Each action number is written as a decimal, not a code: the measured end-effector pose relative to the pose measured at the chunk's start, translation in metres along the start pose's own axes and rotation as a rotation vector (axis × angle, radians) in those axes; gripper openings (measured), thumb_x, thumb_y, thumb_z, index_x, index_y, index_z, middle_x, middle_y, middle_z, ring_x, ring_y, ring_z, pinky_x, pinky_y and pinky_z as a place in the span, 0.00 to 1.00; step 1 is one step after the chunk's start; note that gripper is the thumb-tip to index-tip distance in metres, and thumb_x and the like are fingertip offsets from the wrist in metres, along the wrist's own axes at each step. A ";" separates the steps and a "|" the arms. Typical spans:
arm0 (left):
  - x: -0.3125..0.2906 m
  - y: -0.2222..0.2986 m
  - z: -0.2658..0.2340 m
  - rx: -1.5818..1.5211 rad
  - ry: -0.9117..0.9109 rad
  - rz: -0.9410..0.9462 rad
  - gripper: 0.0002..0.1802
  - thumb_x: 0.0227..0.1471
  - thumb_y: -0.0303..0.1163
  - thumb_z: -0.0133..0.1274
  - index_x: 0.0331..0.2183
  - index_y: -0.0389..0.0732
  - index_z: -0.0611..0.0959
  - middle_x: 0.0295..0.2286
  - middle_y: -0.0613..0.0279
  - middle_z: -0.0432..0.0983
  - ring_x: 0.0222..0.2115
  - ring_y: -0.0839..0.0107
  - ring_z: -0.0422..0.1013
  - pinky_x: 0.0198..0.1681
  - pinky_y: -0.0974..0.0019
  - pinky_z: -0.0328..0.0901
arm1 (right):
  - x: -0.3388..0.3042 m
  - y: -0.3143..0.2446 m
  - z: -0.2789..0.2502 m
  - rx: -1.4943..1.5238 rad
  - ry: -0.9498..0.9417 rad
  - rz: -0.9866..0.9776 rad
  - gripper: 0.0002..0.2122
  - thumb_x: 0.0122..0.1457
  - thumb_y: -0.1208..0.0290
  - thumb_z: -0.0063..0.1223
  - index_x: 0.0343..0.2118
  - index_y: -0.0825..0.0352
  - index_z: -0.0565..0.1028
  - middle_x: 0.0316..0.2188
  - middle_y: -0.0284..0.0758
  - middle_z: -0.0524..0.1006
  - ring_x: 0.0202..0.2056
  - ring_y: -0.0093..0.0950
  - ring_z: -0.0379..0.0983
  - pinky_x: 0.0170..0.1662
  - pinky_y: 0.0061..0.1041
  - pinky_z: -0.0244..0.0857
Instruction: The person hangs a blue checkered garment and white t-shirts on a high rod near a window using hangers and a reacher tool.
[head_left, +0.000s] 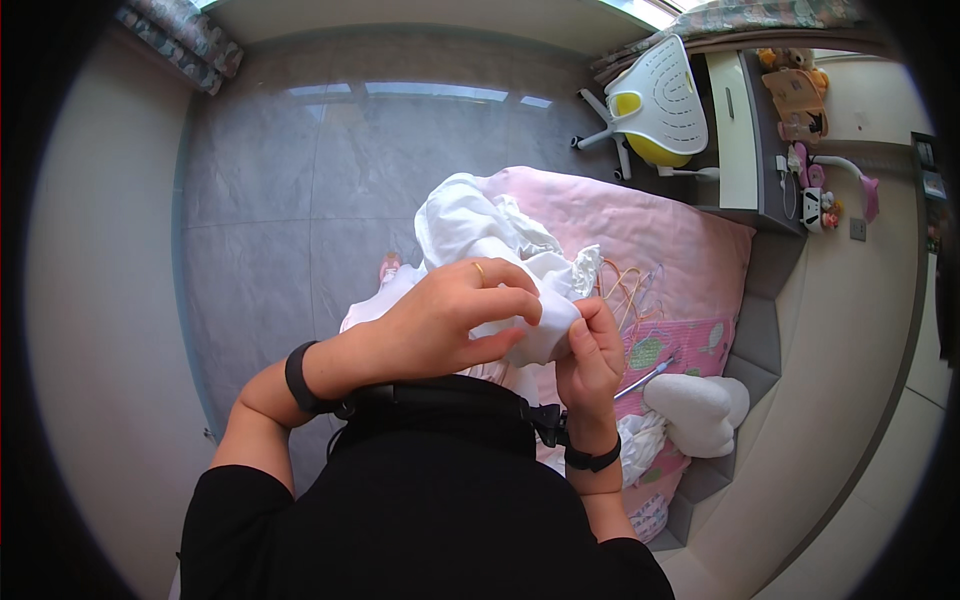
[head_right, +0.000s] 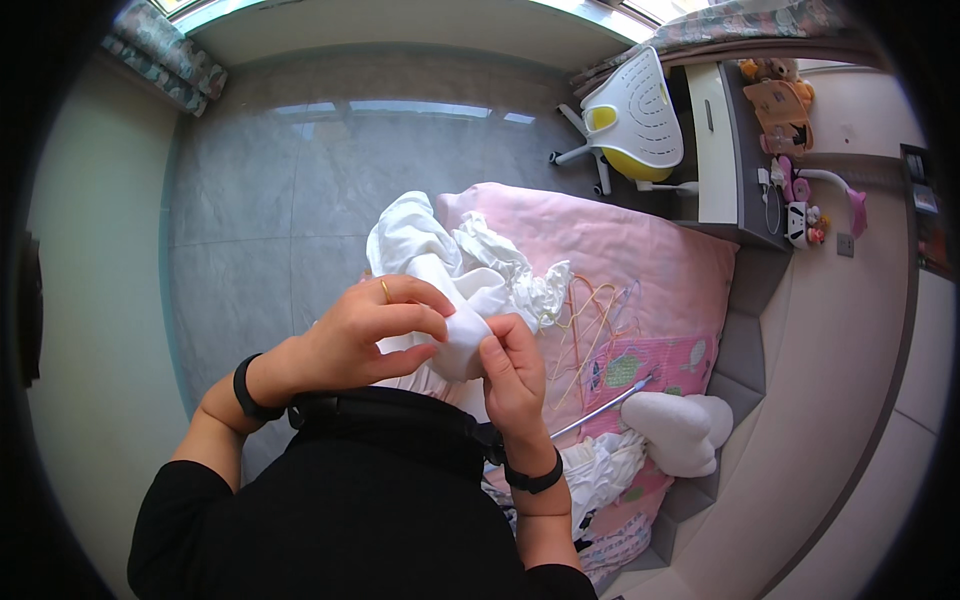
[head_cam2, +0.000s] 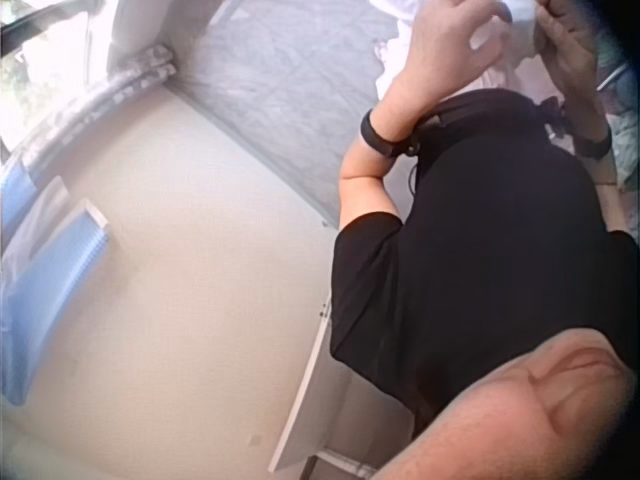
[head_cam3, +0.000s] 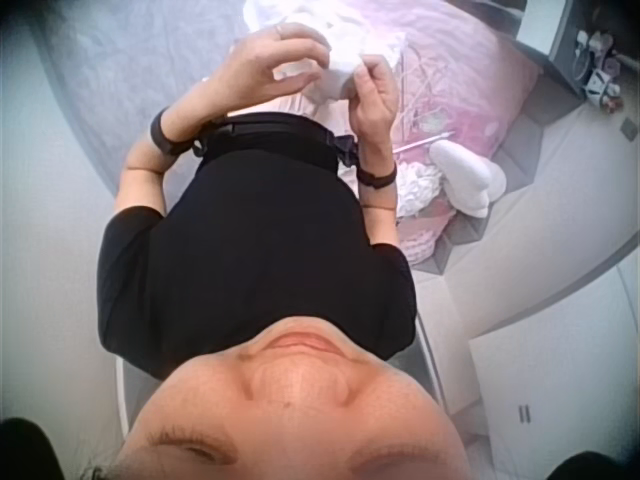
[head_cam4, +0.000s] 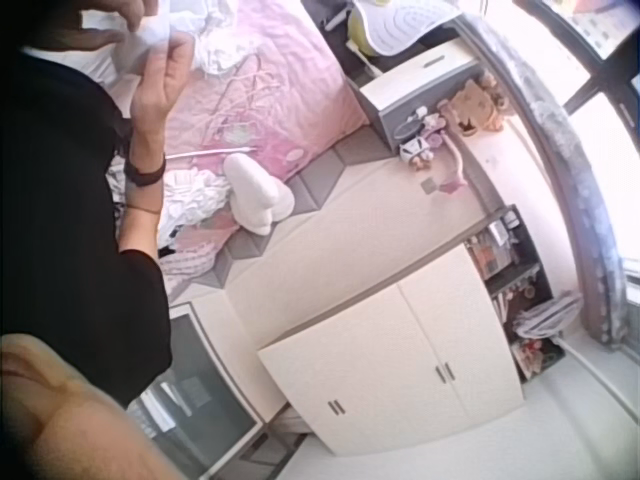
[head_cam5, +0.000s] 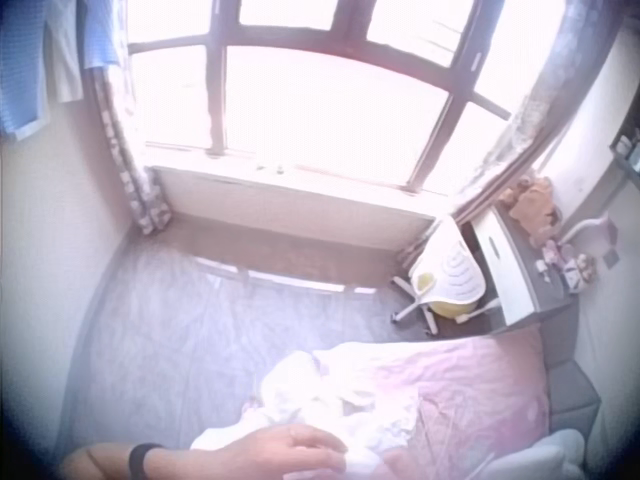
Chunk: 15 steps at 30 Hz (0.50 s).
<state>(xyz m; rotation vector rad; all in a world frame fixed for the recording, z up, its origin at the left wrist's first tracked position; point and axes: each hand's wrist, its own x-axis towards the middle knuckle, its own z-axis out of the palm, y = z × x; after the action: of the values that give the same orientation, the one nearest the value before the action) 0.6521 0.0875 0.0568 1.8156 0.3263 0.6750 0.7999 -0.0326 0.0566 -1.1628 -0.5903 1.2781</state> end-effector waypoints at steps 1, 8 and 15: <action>0.000 0.000 0.000 0.000 0.002 -0.001 0.09 0.32 0.21 0.55 0.24 0.39 0.75 0.31 0.61 0.71 0.29 0.64 0.69 0.30 0.67 0.65 | 0.000 0.000 0.000 -0.001 -0.001 0.001 0.07 0.58 0.70 0.38 0.32 0.69 0.65 0.25 0.28 0.67 0.25 0.13 0.60 0.28 0.11 0.54; -0.001 -0.005 -0.001 0.009 0.001 0.062 0.09 0.31 0.21 0.56 0.23 0.39 0.75 0.31 0.60 0.71 0.28 0.64 0.70 0.30 0.67 0.65 | 0.000 0.000 0.005 0.016 0.052 -0.002 0.07 0.58 0.70 0.38 0.32 0.69 0.64 0.26 0.29 0.68 0.26 0.14 0.61 0.29 0.12 0.56; 0.000 -0.002 -0.001 0.016 -0.011 0.074 0.09 0.32 0.22 0.56 0.22 0.40 0.74 0.31 0.60 0.71 0.28 0.63 0.70 0.30 0.67 0.65 | -0.002 -0.001 0.008 0.054 0.081 0.003 0.07 0.58 0.70 0.38 0.33 0.69 0.64 0.27 0.30 0.68 0.27 0.16 0.62 0.30 0.14 0.57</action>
<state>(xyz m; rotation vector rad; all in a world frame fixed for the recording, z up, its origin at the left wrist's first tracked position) 0.6519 0.0886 0.0553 1.8533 0.2595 0.7155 0.7927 -0.0314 0.0613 -1.1652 -0.4918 1.2365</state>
